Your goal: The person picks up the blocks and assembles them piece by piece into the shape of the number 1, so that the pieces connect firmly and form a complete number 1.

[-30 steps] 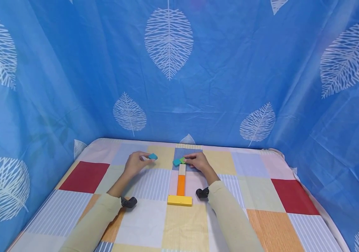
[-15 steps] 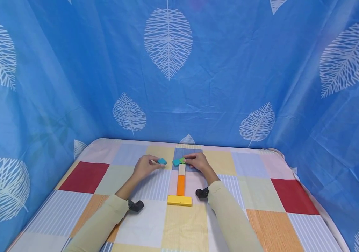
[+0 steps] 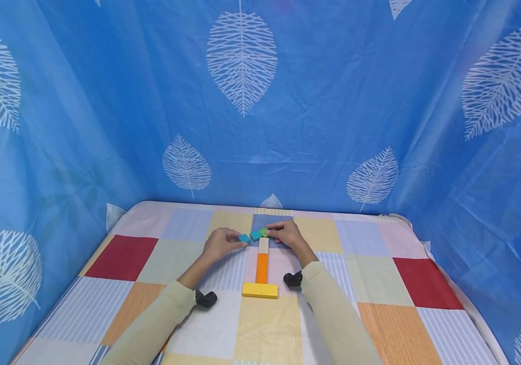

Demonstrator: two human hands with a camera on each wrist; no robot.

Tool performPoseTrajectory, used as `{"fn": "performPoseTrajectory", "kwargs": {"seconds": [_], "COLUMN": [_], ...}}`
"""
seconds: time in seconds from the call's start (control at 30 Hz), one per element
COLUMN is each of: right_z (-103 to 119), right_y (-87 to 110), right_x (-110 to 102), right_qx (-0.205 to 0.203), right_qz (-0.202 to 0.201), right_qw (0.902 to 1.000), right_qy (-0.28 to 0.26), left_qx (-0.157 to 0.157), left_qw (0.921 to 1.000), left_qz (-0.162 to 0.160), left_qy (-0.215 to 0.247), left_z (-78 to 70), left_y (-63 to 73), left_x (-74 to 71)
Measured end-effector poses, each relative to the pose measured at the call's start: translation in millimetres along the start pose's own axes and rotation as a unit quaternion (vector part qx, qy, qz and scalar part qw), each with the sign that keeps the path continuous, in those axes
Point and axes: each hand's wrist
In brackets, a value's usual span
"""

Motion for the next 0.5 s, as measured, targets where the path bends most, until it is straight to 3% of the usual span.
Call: {"fn": "performPoseTrajectory", "kwargs": {"seconds": [0.5], "right_z": [-0.7], "right_y": [1.5], "right_x": [0.1], "right_qx": [-0.005], "right_qz": [-0.002], "right_qw": [1.0], "right_qy": [0.001], "left_qx": [-0.045], "left_qw": [0.9982], "left_qz": [0.016], "left_qy": [-0.037], "left_z": [-7.0], "left_y": [-4.2], "left_x": [7.1]}}
Point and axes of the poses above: each hand's wrist, its own y-axis away from the middle knuckle, its own x-axis out of the palm, z = x × y, and after that the axes turned 13 degrees about z, right-handed
